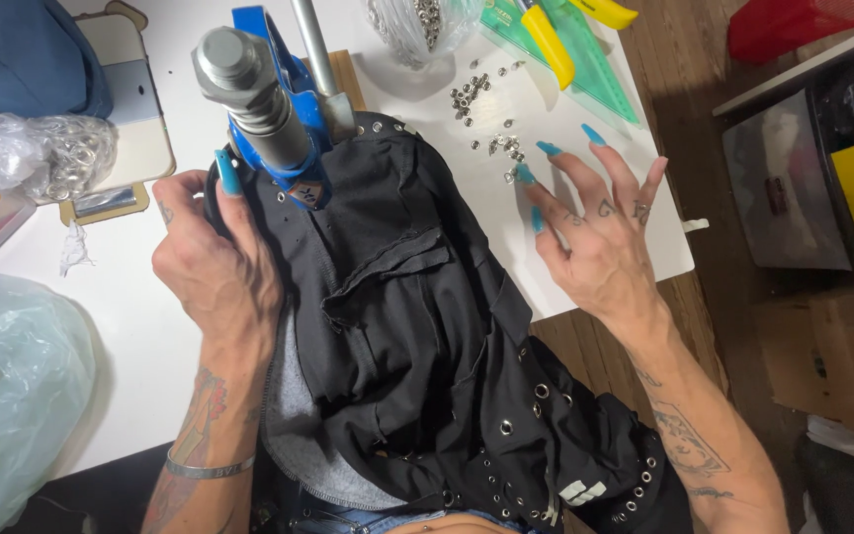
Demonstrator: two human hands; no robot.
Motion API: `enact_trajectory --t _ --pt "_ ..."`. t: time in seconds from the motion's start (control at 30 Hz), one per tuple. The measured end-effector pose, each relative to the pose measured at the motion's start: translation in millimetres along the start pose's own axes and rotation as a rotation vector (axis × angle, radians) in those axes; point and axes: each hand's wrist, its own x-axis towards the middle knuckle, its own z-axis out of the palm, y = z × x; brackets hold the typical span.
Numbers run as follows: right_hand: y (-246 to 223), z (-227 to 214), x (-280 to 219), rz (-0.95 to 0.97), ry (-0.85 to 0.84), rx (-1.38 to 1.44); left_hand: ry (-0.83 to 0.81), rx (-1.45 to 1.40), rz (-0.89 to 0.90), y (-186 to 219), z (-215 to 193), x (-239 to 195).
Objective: Attaching metal grommets to a black garment using a manual press machine
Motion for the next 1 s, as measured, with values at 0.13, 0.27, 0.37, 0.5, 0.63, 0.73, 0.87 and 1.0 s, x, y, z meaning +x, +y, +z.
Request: enact_trajectory --t 0.13,0.27,0.37,0.5,0.63,0.73,0.87,1.0 --pt "-3 -1 -6 -0.053 0.123 0.025 0.0 -0.013 -0.017 -1 0 0" --pt "-6 -2 -5 -0.059 0.175 0.069 -0.017 0.001 0.012 -1 -1 0" --pt "-5 -3 -8 -0.095 0.282 0.086 0.011 -0.005 0.007 0 0 0" --pt "2 2 -20 -0.084 0.309 0.199 -0.015 0.003 0.003 0 -2 0" --pt "2 3 -34 -0.277 0.352 0.236 -0.003 0.018 0.0 -2 1 -1" --pt "4 5 -36 -0.255 0.306 0.225 -0.006 0.022 0.001 -3 1 0" --pt "6 6 -30 -0.076 0.194 0.163 0.0 0.006 0.037 -1 0 -1" --pt "-3 -6 -24 0.026 0.223 0.152 -0.012 -0.002 0.012 1 -1 -2"
